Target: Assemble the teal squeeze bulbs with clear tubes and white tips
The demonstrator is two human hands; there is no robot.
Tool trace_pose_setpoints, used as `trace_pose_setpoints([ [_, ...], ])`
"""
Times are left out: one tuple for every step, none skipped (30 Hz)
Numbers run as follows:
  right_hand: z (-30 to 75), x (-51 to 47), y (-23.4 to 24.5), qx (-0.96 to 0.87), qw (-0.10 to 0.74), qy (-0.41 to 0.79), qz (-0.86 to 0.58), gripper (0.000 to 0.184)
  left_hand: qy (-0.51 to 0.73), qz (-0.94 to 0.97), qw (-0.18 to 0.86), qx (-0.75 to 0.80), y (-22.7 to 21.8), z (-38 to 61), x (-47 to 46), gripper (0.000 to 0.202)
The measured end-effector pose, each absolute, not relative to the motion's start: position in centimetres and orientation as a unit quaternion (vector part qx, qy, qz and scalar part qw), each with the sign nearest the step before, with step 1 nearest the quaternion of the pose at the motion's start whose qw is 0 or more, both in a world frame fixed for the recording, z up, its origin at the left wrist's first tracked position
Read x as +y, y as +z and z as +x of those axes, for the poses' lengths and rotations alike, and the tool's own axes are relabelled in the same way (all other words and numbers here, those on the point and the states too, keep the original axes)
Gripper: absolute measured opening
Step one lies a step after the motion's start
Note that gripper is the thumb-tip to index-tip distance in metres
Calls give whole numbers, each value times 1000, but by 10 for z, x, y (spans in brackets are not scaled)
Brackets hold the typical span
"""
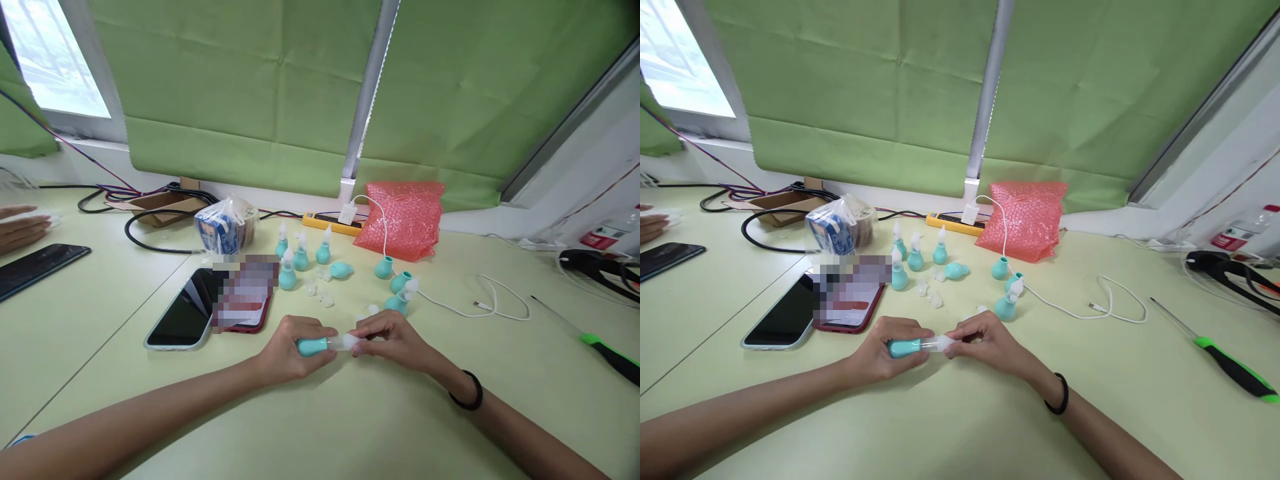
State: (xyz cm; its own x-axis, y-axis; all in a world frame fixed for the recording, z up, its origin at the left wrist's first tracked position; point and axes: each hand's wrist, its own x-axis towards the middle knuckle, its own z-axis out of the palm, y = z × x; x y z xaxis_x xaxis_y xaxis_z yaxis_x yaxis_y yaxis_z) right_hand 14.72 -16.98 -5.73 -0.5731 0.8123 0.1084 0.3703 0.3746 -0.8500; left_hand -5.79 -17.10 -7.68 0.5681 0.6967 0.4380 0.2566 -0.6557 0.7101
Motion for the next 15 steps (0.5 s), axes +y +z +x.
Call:
trace_pose_setpoints([
  [147, -170, -53, -786, 271, 406, -380, 20, 374, 827, 301, 293, -77, -58, -171, 24],
  [146, -170, -47, -785, 273, 401, -386, 20, 381, 820, 301, 301, -76, -58, -171, 25],
  [145, -170, -39, -782, 274, 397, -393, 21, 389, 814, 299, 311, -76, -58, -171, 27],
  [144, -169, -30, -779, 276, 395, -402, 21, 399, 807, 296, 319, -76, -59, -172, 32],
  [143, -167, -20, -775, 275, 395, -411, 22, 411, 800, 292, 324, -76, -60, -172, 40],
  [143, -165, -8, -770, 282, 388, -420, 24, 424, 794, 289, 326, -76, -60, -172, 48],
  [143, -160, 4, -769, 289, 374, -430, 26, 441, 785, 287, 326, -76, -61, -172, 54],
  [143, -154, 17, -774, 298, 346, -439, 26, 460, 775, 290, 322, -76, -62, -171, 57],
  [144, -146, 30, -780, 311, 303, -451, 25, 475, 766, 298, 315, -76, -62, -171, 58],
  [146, -136, 42, -782, 318, 250, -474, 24, 483, 760, 308, 307, -77, -63, -171, 57],
  [148, -124, 53, -784, 322, 197, -493, 24, 485, 757, 317, 301, -77, -62, -170, 55],
  [150, -111, 62, -785, 318, 153, -510, 25, 483, 759, 320, 298, -78, -62, -170, 53],
  [152, -97, 68, -783, 305, 115, -531, 26, 476, 764, 319, 298, -78, -61, -170, 50],
  [154, -82, 71, -778, 285, 83, -554, 28, 467, 770, 312, 303, -79, -60, -170, 46],
  [156, -68, 71, -774, 259, 53, -576, 28, 459, 776, 303, 309, -79, -60, -170, 42],
])
